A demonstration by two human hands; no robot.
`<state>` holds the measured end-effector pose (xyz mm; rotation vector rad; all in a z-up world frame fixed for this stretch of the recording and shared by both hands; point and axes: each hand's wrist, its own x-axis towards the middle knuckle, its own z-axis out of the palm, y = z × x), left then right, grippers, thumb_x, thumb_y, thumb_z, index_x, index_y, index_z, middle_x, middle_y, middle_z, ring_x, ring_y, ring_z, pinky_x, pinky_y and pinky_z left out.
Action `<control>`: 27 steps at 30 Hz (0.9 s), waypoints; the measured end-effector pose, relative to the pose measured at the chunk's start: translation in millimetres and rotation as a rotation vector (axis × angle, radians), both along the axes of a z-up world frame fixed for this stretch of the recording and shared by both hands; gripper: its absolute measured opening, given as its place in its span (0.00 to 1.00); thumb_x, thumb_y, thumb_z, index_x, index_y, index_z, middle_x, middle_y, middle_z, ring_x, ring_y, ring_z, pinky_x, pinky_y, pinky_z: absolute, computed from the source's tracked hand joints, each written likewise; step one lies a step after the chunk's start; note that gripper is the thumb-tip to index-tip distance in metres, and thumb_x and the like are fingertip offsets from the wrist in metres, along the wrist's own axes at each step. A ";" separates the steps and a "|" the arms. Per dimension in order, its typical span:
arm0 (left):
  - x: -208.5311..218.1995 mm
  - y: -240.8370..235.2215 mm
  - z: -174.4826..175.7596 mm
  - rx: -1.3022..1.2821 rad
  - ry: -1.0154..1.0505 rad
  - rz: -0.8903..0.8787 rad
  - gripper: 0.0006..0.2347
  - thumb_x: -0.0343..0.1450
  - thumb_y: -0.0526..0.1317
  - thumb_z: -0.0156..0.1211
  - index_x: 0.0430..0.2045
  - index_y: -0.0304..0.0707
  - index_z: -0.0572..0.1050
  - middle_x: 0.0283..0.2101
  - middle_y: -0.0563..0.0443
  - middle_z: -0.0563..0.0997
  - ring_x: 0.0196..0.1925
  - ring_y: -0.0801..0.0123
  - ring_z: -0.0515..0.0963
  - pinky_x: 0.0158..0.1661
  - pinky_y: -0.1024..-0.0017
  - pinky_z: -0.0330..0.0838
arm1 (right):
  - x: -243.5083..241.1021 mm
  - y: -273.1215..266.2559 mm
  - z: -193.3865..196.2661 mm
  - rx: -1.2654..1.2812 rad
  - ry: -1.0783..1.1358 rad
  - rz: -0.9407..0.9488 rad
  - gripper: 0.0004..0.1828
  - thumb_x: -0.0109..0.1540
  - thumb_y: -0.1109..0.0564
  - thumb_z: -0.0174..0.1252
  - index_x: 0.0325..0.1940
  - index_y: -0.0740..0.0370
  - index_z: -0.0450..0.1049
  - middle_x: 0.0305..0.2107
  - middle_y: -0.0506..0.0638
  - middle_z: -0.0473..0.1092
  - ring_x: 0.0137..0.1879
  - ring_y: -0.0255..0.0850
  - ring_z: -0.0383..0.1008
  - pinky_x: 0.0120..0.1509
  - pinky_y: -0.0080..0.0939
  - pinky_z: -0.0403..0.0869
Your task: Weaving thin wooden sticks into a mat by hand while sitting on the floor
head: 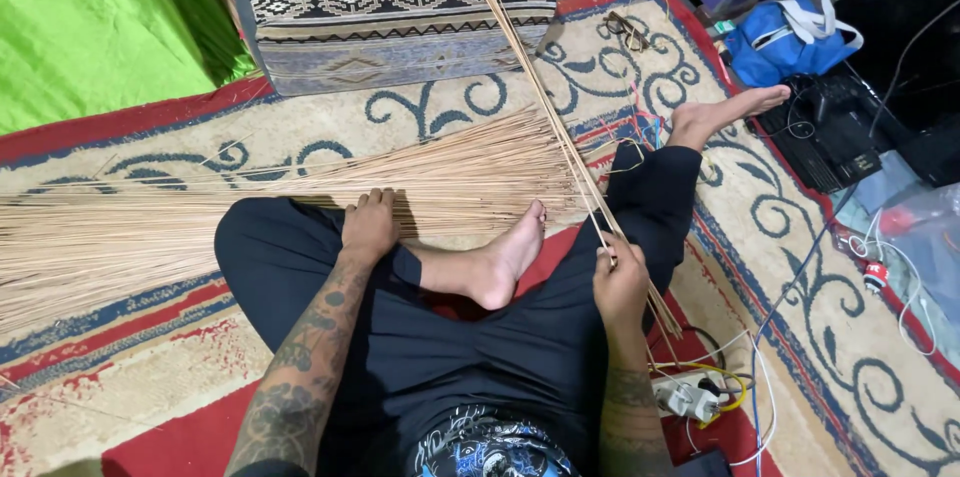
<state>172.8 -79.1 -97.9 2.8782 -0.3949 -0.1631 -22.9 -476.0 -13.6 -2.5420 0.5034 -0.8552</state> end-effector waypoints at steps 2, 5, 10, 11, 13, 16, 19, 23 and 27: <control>8.1 5.7 -7.1 -0.005 -0.026 0.003 0.22 0.69 0.39 0.62 0.59 0.42 0.69 0.54 0.45 0.75 0.59 0.51 0.75 0.57 0.47 0.69 | 4.1 7.5 -1.6 0.000 -0.006 -0.005 0.15 0.60 0.55 0.63 0.50 0.42 0.82 0.32 0.45 0.72 0.42 0.48 0.78 0.51 0.45 0.77; 17.2 8.6 -20.6 -0.014 -0.060 0.012 0.18 0.70 0.35 0.56 0.57 0.46 0.72 0.48 0.49 0.78 0.55 0.54 0.78 0.55 0.49 0.70 | 6.5 5.3 -6.0 0.009 0.012 -0.034 0.14 0.58 0.54 0.66 0.47 0.41 0.83 0.31 0.45 0.73 0.41 0.47 0.78 0.49 0.45 0.77; 9.2 7.3 -12.6 0.030 -0.122 0.023 0.15 0.73 0.33 0.51 0.52 0.50 0.77 0.43 0.52 0.80 0.51 0.56 0.80 0.53 0.49 0.70 | 4.9 -6.8 1.3 -0.043 0.007 -0.066 0.13 0.56 0.53 0.71 0.45 0.43 0.84 0.30 0.47 0.73 0.40 0.48 0.77 0.49 0.47 0.76; 7.3 6.3 -2.9 0.019 -0.110 0.031 0.14 0.73 0.33 0.50 0.50 0.50 0.78 0.44 0.52 0.80 0.53 0.57 0.79 0.54 0.50 0.70 | 5.9 -6.5 6.0 -0.041 -0.024 -0.065 0.12 0.56 0.54 0.71 0.44 0.45 0.84 0.30 0.48 0.74 0.40 0.50 0.77 0.49 0.48 0.76; 5.1 4.6 9.0 0.009 -0.099 0.041 0.14 0.73 0.32 0.49 0.47 0.51 0.78 0.44 0.52 0.80 0.54 0.57 0.78 0.55 0.51 0.69 | 10.3 -6.7 12.5 -0.038 -0.055 -0.064 0.11 0.57 0.55 0.71 0.44 0.47 0.84 0.30 0.50 0.74 0.41 0.51 0.77 0.50 0.48 0.76; 1.5 3.9 14.1 0.019 -0.106 0.062 0.12 0.72 0.33 0.51 0.44 0.49 0.79 0.46 0.53 0.79 0.56 0.59 0.76 0.55 0.54 0.69 | 20.5 -6.6 11.9 -0.037 -0.066 -0.084 0.09 0.57 0.54 0.72 0.42 0.45 0.85 0.29 0.47 0.74 0.40 0.48 0.78 0.48 0.46 0.76; -4.1 2.7 27.0 -0.031 -0.132 0.075 0.08 0.70 0.32 0.54 0.38 0.47 0.79 0.48 0.51 0.77 0.58 0.57 0.71 0.55 0.55 0.67 | 33.0 -6.9 2.6 -0.042 -0.108 -0.121 0.09 0.56 0.55 0.74 0.40 0.45 0.86 0.29 0.45 0.74 0.40 0.47 0.77 0.49 0.45 0.76; -10.4 3.6 27.8 -0.142 -0.188 0.095 0.07 0.71 0.31 0.58 0.36 0.48 0.75 0.44 0.53 0.75 0.58 0.59 0.69 0.58 0.58 0.60 | 40.3 -7.8 -13.7 -0.144 -0.066 -0.209 0.12 0.50 0.50 0.77 0.37 0.39 0.85 0.26 0.40 0.72 0.40 0.41 0.74 0.49 0.42 0.77; -17.0 6.5 19.2 -0.180 -0.333 0.079 0.07 0.71 0.35 0.58 0.37 0.54 0.73 0.41 0.60 0.74 0.57 0.67 0.70 0.61 0.60 0.57 | 39.2 -8.4 -26.3 -0.183 -0.069 -0.244 0.14 0.47 0.49 0.77 0.35 0.36 0.83 0.25 0.36 0.71 0.39 0.41 0.73 0.46 0.44 0.77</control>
